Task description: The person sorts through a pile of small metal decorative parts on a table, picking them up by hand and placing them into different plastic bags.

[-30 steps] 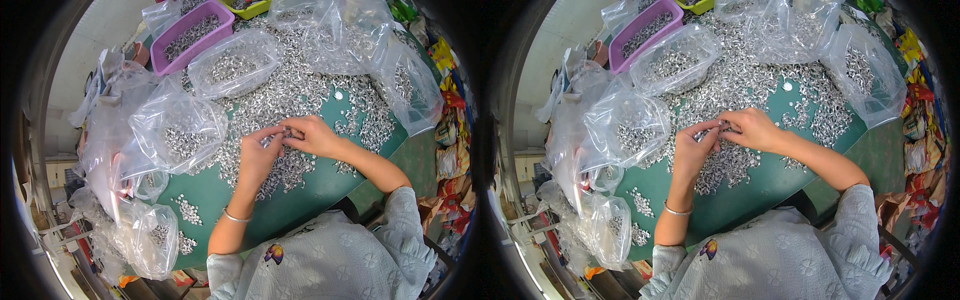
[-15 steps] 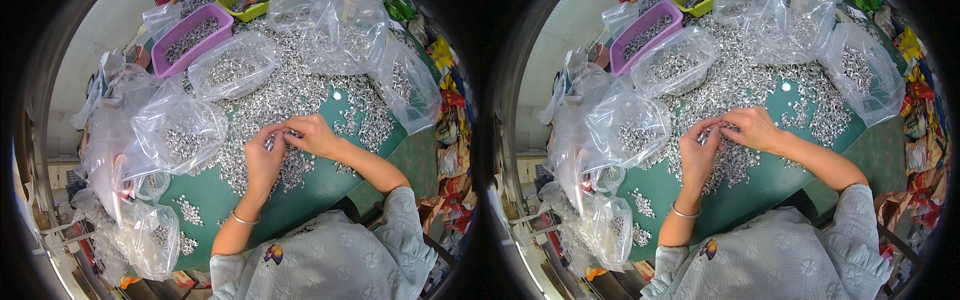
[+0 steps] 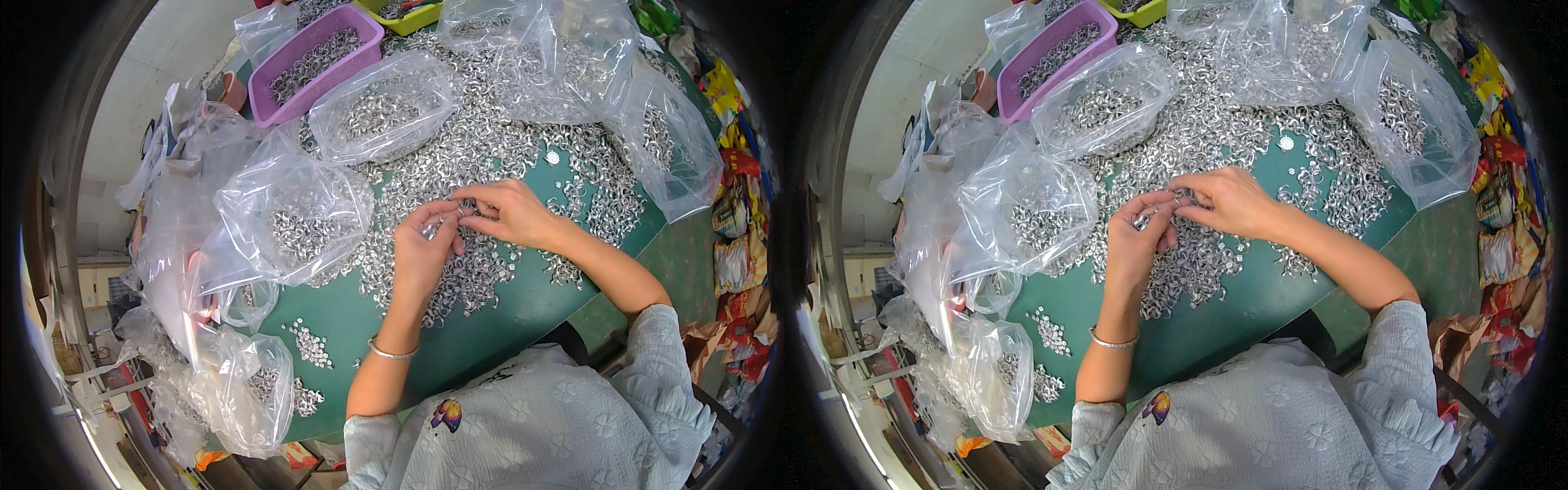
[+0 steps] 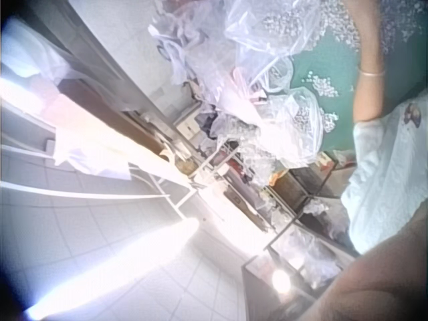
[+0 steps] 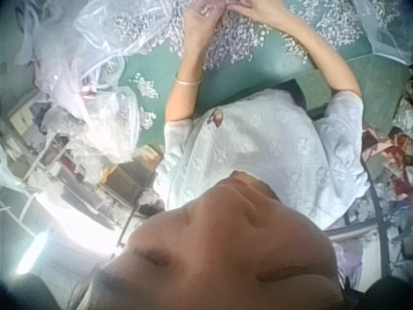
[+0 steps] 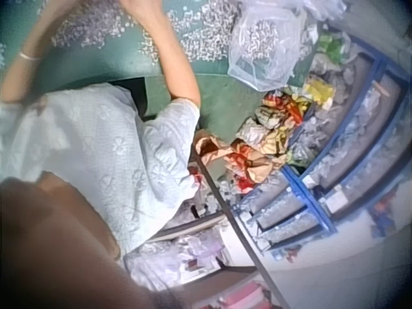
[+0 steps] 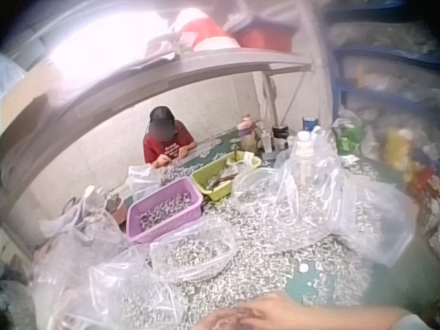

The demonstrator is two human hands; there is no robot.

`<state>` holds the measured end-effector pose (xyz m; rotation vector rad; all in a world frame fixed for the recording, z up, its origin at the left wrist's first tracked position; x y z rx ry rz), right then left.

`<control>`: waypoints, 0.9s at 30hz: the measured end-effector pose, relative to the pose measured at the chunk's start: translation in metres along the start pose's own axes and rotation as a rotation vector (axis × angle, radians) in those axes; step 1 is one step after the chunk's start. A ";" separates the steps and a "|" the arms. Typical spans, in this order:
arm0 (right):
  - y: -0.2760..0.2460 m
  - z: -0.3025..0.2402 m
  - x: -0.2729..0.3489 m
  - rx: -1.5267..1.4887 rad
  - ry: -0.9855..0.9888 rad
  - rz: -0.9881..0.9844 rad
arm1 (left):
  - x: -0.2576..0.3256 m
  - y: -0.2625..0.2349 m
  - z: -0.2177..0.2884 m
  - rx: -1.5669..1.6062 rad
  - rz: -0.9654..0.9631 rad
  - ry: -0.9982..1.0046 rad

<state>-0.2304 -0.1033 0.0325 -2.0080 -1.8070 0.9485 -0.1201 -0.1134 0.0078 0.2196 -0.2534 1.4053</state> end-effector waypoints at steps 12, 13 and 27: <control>-0.012 0.005 0.002 0.198 -0.011 0.012 | 0.006 -0.020 0.020 -0.122 0.193 0.244; -0.013 0.007 0.000 0.191 0.025 -0.012 | -0.001 -0.027 0.019 -0.205 0.198 0.287; -0.001 0.032 -0.060 -0.110 0.001 0.122 | -0.050 -0.020 0.024 -0.734 0.261 0.776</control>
Point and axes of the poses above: each hand's wrist, its own x-axis away from the middle knuckle, its own y-axis out of the palm, z = x × y, the point moved 10 cm from there along -x, towards the middle knuckle, and after that the axes turned 15 degrees about z, right-handed, at the moved point
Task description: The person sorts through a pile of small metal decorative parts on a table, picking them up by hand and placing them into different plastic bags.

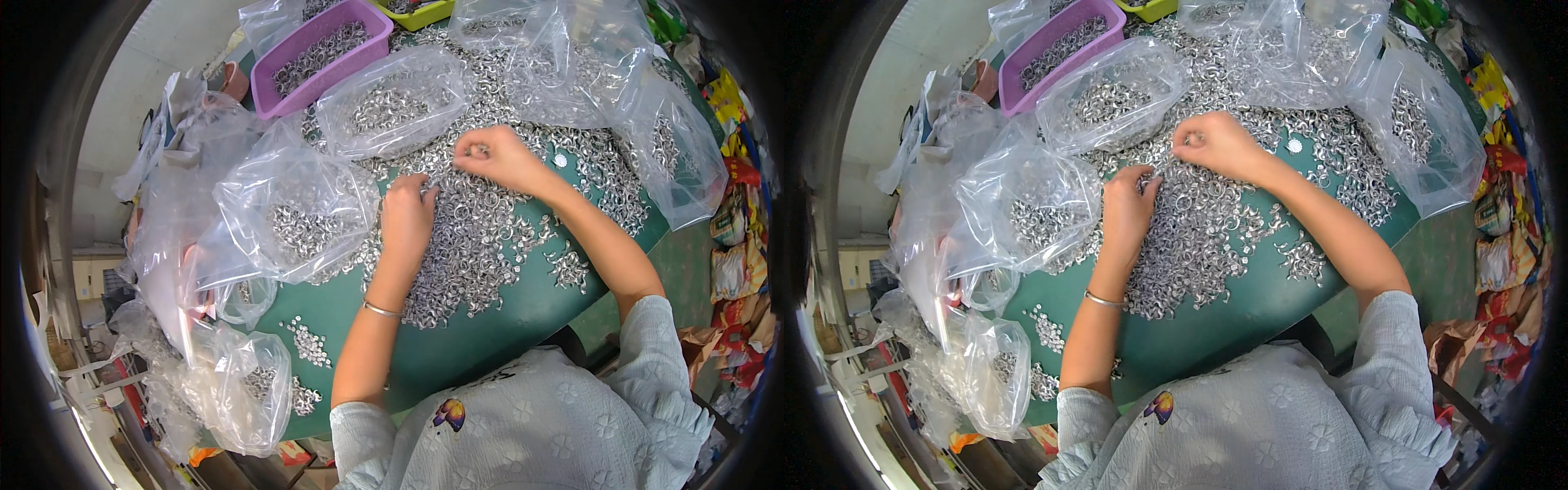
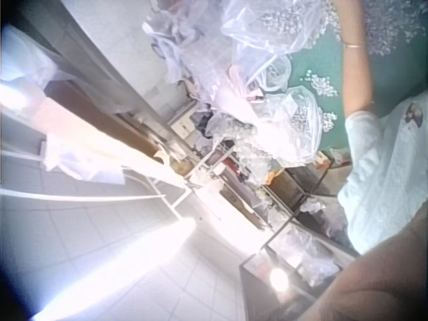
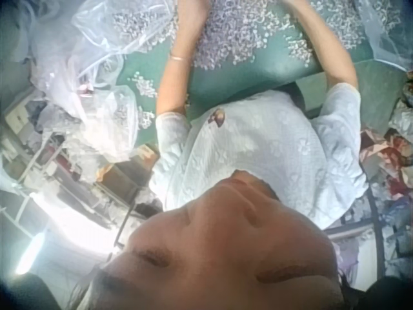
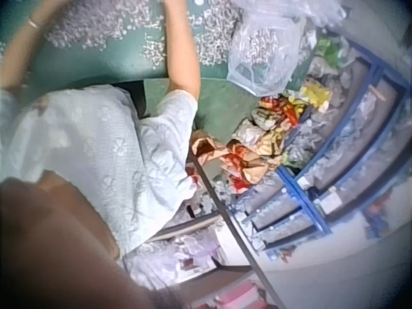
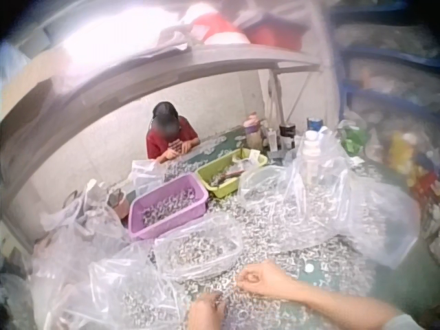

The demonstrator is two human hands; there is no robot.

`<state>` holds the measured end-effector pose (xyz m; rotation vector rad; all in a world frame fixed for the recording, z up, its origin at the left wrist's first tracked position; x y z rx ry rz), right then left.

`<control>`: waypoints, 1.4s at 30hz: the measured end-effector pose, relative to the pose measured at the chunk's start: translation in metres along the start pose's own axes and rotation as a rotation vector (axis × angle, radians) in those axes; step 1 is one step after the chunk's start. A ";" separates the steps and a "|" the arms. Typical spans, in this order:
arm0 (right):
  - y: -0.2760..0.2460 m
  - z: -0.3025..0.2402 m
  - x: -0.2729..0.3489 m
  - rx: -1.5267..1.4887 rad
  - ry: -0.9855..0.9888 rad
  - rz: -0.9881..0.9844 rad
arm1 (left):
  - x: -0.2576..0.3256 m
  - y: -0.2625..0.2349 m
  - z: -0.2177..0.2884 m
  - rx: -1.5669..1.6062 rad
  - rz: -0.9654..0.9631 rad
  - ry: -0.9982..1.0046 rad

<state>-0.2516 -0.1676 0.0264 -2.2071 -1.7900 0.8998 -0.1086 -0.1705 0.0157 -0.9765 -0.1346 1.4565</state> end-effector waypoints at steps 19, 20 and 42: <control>0.002 -0.015 0.040 0.380 -0.021 -0.184 | 0.050 0.014 -0.017 1.526 -0.268 -1.192; 0.002 -0.016 0.046 0.339 -0.039 -0.191 | 0.058 0.018 -0.029 1.403 -0.281 -1.231; -0.018 0.043 0.020 -0.571 0.601 -0.097 | -0.027 0.039 0.026 -0.190 -0.211 0.214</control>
Point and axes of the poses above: each hand's wrist, its own x-axis away from the middle knuckle, its own y-axis out of the palm, z = x × y, the point moved 10 cm from there along -x, towards the middle knuckle, and after that the axes turned 15 degrees about z, right-handed, at the moved point
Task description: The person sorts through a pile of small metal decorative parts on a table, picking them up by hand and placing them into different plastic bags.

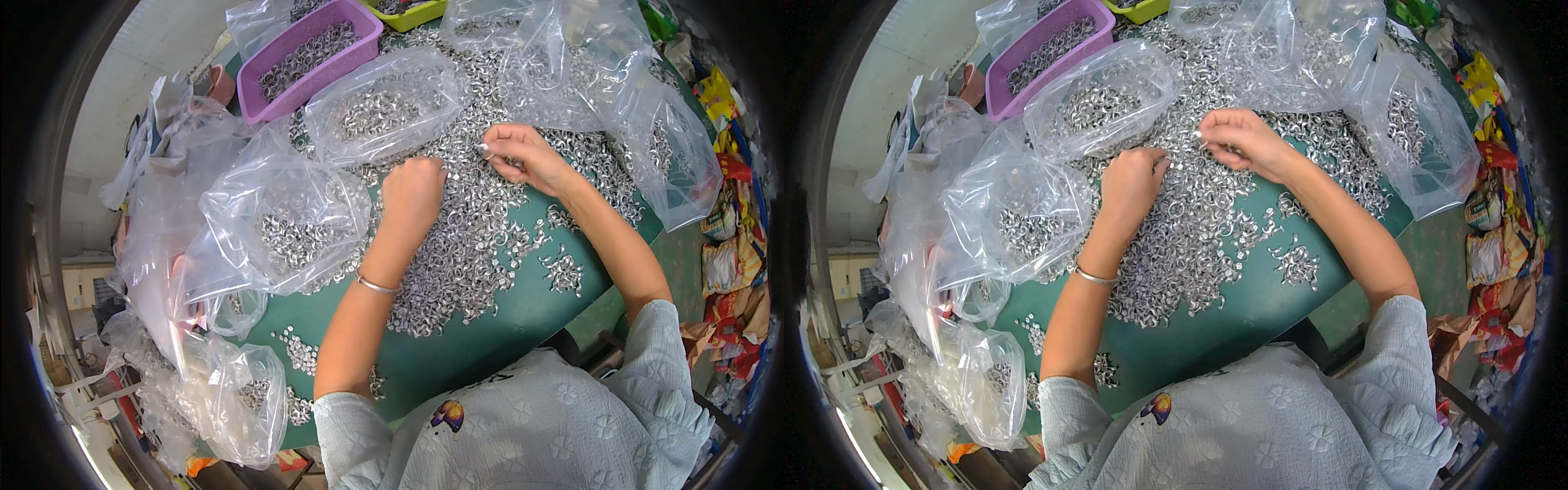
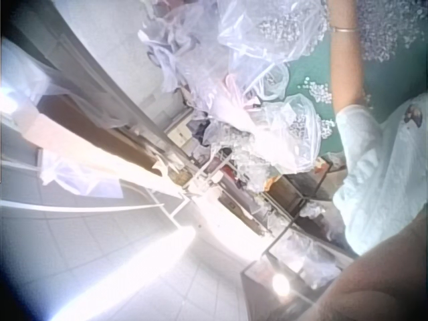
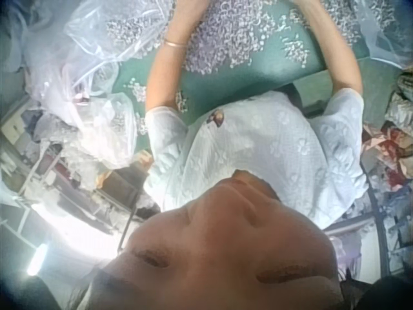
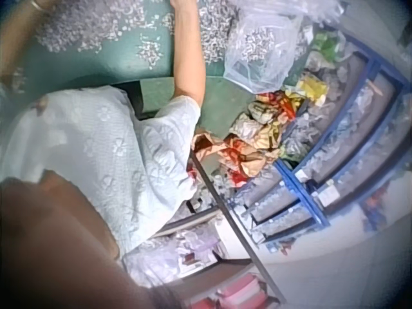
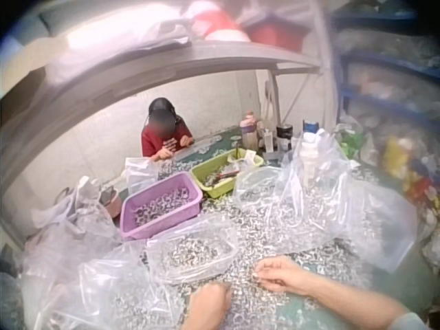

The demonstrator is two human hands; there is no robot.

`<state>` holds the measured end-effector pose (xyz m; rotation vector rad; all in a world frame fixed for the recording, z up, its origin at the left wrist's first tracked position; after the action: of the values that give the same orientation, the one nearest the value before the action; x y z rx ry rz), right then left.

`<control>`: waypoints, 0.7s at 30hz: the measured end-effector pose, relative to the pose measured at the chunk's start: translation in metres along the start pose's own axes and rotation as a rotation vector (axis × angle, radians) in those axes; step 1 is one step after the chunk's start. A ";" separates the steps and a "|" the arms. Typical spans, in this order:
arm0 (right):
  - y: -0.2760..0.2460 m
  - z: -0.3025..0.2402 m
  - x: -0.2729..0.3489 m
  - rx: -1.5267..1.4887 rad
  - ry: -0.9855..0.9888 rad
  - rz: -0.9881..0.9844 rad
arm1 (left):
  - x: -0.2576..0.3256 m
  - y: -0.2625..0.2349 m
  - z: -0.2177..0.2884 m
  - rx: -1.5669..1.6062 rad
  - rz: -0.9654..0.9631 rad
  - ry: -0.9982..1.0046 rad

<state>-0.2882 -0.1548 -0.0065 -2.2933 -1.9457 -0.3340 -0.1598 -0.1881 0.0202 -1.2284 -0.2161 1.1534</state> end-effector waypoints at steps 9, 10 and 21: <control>0.008 -0.017 -0.011 0.504 -0.373 0.166 | 0.009 -0.010 -0.032 0.395 0.183 -0.335; 0.018 -0.023 -0.010 0.695 -0.457 0.171 | 0.013 -0.010 -0.038 0.468 0.184 -0.384; 0.039 -0.028 -0.005 0.993 -0.661 0.102 | 0.043 -0.041 -0.025 0.439 0.160 -0.307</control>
<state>-0.2532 -0.1726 0.0212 -1.8470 -1.5688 1.2453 -0.0996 -0.1661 0.0252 -0.6895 -0.0862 1.4379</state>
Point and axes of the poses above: each hand's wrist, its own x-axis away from the middle knuckle, its own y-axis out of the palm, z = x × y, the point moved 10 cm from there along -x, towards the middle knuckle, and after that the axes turned 15 degrees about z, right-handed, at the moved point
